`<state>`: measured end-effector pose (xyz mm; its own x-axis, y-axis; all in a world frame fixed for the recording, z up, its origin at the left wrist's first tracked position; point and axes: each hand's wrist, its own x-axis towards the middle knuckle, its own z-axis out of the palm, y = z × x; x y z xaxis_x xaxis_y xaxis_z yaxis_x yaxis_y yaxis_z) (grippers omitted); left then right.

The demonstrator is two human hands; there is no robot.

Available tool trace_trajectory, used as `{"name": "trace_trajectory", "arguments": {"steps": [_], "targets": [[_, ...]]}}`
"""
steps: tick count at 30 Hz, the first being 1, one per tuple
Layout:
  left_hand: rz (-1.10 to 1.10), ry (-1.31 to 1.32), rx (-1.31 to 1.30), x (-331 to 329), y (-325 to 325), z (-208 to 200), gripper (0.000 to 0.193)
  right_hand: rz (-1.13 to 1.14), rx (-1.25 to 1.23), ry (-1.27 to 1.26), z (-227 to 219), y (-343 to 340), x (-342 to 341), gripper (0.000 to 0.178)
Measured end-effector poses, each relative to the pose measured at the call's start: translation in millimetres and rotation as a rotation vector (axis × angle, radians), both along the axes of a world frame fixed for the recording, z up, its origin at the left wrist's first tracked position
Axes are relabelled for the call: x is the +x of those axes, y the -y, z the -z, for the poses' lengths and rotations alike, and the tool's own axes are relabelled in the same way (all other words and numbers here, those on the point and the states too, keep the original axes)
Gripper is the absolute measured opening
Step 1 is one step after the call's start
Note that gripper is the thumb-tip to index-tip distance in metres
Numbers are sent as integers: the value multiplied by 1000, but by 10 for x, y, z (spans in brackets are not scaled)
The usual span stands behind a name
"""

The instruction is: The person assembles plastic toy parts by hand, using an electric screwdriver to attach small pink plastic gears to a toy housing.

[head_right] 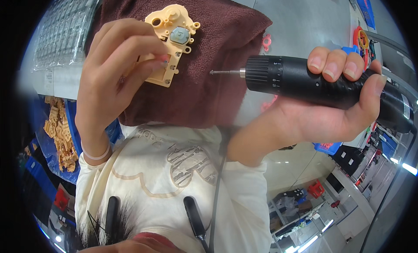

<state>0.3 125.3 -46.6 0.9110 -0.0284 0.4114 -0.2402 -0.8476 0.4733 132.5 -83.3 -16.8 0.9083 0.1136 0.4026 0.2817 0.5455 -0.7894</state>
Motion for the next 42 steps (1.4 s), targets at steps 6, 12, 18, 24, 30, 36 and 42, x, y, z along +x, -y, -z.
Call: {"name": "trace_trajectory", "arguments": {"steps": [6, 12, 18, 24, 30, 36, 42], "targets": [[83, 43, -99, 80, -98, 95, 17, -21, 31, -24, -7, 30, -69, 23], [129, 236, -36, 127, -149, 94, 10, 19, 28, -24, -22, 76, -136, 24], [-79, -57, -676, -230, 132, -22, 16, -1, 110, -11, -100, 12, -334, 26], [-103, -144, -913, -409, 271, -28, 13, -271, -99, 19, -200, -54, -517, 36], [-102, 32, -714, -405, 329, -29, 10, -251, -565, -12, -20, -272, -820, 55], [-381, 310, -404, -624, 78, -42, 13, -226, -540, -148, 20, -235, -950, 52], [51, 177, -1052, -630, 246, 84, 16, -338, -482, -98, 38, -313, -975, 53]]}}
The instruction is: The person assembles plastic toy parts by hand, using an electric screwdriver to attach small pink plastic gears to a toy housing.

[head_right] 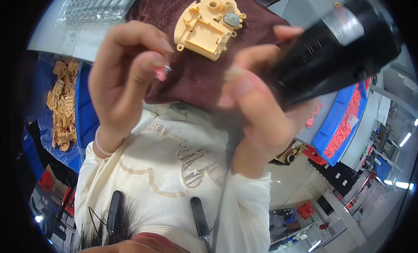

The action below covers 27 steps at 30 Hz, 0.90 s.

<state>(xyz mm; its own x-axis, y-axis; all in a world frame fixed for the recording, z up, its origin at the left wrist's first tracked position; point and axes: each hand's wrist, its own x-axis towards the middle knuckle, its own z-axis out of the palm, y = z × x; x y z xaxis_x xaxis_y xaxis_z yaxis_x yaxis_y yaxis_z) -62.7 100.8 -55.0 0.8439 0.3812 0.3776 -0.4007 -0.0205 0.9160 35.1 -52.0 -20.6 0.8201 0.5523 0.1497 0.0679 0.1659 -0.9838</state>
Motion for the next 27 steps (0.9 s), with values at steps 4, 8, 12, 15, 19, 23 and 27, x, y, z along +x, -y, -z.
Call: {"name": "trace_trajectory", "arguments": {"steps": [4, 8, 12, 15, 19, 23, 27], "targets": [[-33, 10, 169, 24, 82, 82, 16, -173, 9, 34, -26, -104, -30, 58], [-95, 39, 266, 48, 104, 96, 16, -136, -28, 25, -6, -107, -86, 59], [-108, 88, 303, 51, 95, 139, 16, -101, -57, -27, -15, -88, -118, 60], [-109, 113, 320, 84, 126, 135, 15, -128, 6, -29, 46, -100, -92, 59], [-46, 87, 144, 49, 156, 147, 19, -203, -19, -3, 89, -98, -19, 60], [-22, 24, 34, 24, 174, 127, 21, -197, 35, 8, 130, -125, -38, 62], [18, 21, -58, 12, 170, 137, 21, -189, 22, 27, 114, -128, -61, 62]]}}
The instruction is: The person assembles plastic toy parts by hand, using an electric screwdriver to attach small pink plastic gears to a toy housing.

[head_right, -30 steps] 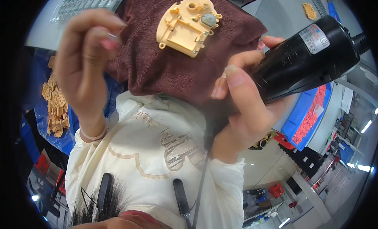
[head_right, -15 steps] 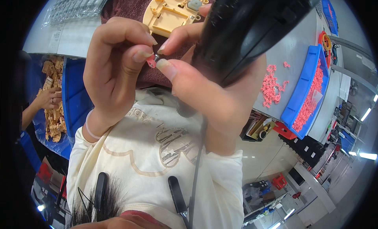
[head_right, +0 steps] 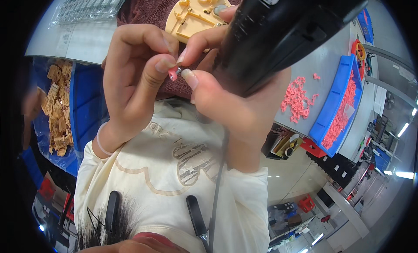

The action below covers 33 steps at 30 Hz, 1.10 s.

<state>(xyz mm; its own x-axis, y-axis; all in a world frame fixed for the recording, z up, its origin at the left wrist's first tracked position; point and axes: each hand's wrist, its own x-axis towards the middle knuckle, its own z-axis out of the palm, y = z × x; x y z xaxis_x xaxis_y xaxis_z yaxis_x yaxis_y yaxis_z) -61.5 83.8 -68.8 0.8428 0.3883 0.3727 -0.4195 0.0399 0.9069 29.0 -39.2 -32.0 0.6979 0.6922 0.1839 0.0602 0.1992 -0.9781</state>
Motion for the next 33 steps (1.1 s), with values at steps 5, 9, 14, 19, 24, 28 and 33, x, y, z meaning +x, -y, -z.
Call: {"name": "trace_trajectory", "arguments": {"steps": [5, 9, 14, 19, 24, 28, 33], "targets": [[70, 3, -193, 4, 17, 29, 18, 8, 42, 27, 13, -69, -13, 63], [66, 7, -250, 18, 43, 18, 18, 19, 50, 31, 13, -55, -7, 64], [167, -90, -443, 8, 51, -7, 18, 36, 25, 120, 27, -41, -11, 64], [261, -108, -554, -6, 51, -38, 17, 79, 24, 121, 36, -34, -41, 62], [257, -127, -595, -3, 85, -18, 17, 78, -5, 126, 3, -32, -58, 62], [273, -137, -595, -13, 77, -28, 18, 33, -17, 177, -1, -19, -29, 63], [304, -79, -620, -20, 106, -5, 17, 15, -79, 219, 9, 1, -40, 63]]}}
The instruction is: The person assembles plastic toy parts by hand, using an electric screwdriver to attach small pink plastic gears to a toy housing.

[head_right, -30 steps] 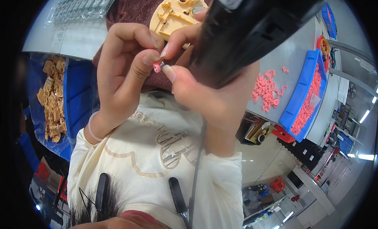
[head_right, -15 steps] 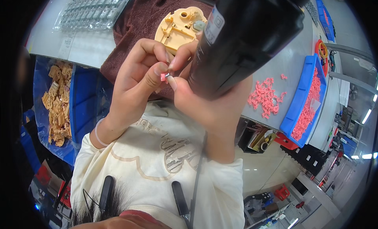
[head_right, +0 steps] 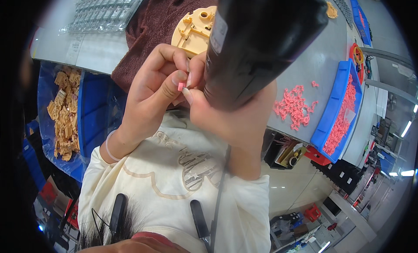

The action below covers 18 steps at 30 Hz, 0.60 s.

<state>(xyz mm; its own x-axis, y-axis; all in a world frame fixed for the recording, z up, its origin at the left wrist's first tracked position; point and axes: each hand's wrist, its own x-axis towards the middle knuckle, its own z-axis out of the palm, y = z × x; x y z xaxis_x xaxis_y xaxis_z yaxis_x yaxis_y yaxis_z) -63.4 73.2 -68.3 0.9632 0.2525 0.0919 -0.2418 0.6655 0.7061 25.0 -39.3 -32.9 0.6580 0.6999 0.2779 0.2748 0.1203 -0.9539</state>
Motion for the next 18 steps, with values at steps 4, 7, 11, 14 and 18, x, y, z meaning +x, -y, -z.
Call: {"name": "trace_trajectory", "arguments": {"steps": [4, 7, 11, 14, 18], "targets": [[15, 27, 22, -4, -17, -24, 15, 4, -16, -24, -16, 12, -18, 63], [-50, 62, 122, -3, -19, 34, 13, 21, -3, -130, 11, -19, -23, 65], [-110, 69, 197, -4, -70, 85, 16, -51, -4, -18, 47, -96, -2, 65], [-54, 6, 157, -52, -141, 28, 18, -26, -10, -70, 51, -129, -57, 64], [-165, -83, 261, -143, -115, -53, 31, 75, -25, -199, 86, -75, -71, 60]]}}
